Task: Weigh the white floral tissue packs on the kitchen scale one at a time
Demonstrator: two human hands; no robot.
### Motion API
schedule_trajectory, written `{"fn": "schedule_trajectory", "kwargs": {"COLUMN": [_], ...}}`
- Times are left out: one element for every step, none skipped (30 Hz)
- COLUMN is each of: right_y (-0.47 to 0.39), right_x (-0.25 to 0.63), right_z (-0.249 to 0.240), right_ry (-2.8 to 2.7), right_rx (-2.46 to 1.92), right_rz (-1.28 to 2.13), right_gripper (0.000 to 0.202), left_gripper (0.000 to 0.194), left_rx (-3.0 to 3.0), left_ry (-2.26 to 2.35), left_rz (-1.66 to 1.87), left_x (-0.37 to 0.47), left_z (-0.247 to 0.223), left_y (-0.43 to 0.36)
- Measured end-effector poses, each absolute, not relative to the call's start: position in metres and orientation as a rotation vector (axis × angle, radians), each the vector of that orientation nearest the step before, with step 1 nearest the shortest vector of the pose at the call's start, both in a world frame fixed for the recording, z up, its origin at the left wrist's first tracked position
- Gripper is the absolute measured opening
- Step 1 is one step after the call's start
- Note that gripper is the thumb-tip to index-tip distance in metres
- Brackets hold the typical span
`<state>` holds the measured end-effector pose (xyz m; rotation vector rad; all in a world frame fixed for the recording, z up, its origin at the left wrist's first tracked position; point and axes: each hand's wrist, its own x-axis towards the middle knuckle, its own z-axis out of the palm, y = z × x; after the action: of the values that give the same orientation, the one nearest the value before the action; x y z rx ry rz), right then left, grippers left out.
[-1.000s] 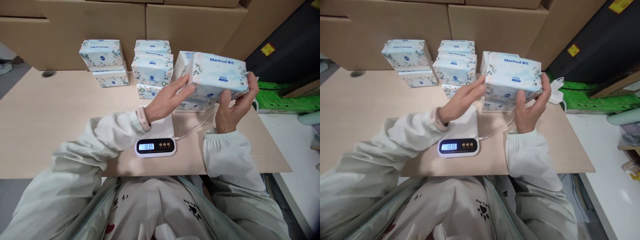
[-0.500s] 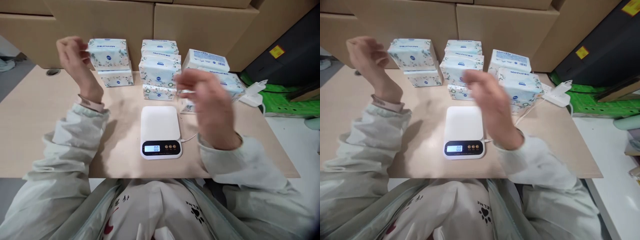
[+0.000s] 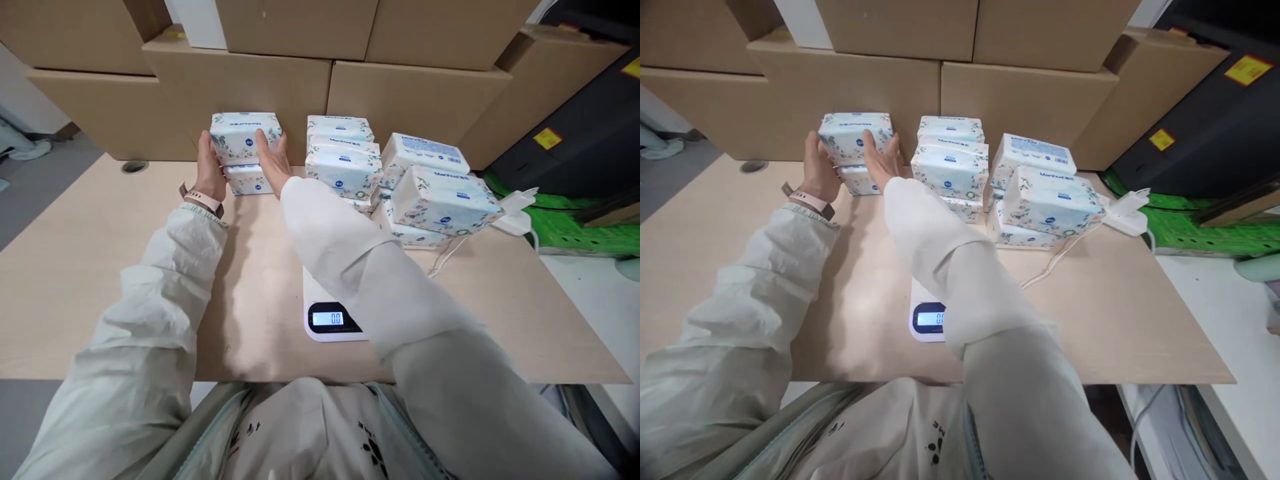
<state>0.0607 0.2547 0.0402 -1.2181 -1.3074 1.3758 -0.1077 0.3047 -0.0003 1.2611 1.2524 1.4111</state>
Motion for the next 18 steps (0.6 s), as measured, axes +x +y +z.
{"fn": "schedule_trajectory", "kwargs": {"right_y": [0.254,0.249,0.239,0.225,0.207,0.186,0.164,0.142,0.121,0.102,0.086,0.073,0.063,0.056,0.05,0.047,0.043,0.04], "right_x": [0.063,0.065,0.066,0.066,0.065,0.064,0.062,0.059,0.056,0.053,0.05,0.048,0.047,0.048,0.051,0.057,0.066,0.078], "right_z": [0.039,0.038,0.039,0.04,0.043,0.046,0.049,0.053,0.057,0.06,0.063,0.067,0.07,0.073,0.077,0.082,0.087,0.092], "right_ry": [-1.31,-1.319,-1.33,-1.344,-1.358,-1.382,-1.405,-1.433,-1.462,-1.494,-1.532,-1.57,-1.61,-1.654,-1.696,-1.741,-1.787,-1.827], "right_rx": [-1.214,-1.226,-1.234,-1.241,-1.248,-1.248,-1.248,-1.244,-1.24,-1.224,-1.207,-1.198,-1.193,-1.187,-1.18,-1.167,-1.132,-1.081], "right_rz": [1.423,1.442,1.434,1.409,1.375,1.356,1.357,1.386,1.436,1.486,1.535,1.578,1.607,1.614,1.597,1.565,1.513,1.43], "right_gripper": [0.126,0.128,0.131,0.134,0.134,0.13,0.126,0.122,0.12,0.119,0.12,0.121,0.123,0.123,0.123,0.121,0.118,0.112], "left_gripper": [0.144,0.144,0.141,0.134,0.124,0.11,0.092,0.074,0.062,0.055,0.051,0.048,0.046,0.045,0.044,0.043,0.042,0.04], "left_rx": [1.239,1.224,1.221,1.222,1.214,1.21,1.191,1.151,1.117,1.102,1.081,1.064,1.052,1.052,1.068,1.117,1.198,1.306], "left_ry": [1.245,1.232,1.212,1.185,1.158,1.136,1.112,1.11,1.122,1.139,1.159,1.183,1.207,1.228,1.242,1.243,1.227,1.191], "left_rz": [1.412,1.434,1.462,1.5,1.549,1.571,1.608,1.648,1.704,1.72,1.743,1.764,1.779,1.795,1.819,1.834,1.834,1.809], "left_x": [-0.105,-0.103,-0.102,-0.102,-0.103,-0.106,-0.11,-0.115,-0.12,-0.126,-0.131,-0.135,-0.138,-0.139,-0.137,-0.133,-0.126,-0.117], "left_z": [0.0,0.001,0.003,0.005,0.007,0.009,0.011,0.013,0.014,0.014,0.015,0.016,0.017,0.02,0.025,0.032,0.04,0.05], "left_y": [0.302,0.295,0.282,0.264,0.242,0.217,0.191,0.164,0.138,0.114,0.093,0.074,0.059,0.046,0.036,0.029,0.022,0.017]}}
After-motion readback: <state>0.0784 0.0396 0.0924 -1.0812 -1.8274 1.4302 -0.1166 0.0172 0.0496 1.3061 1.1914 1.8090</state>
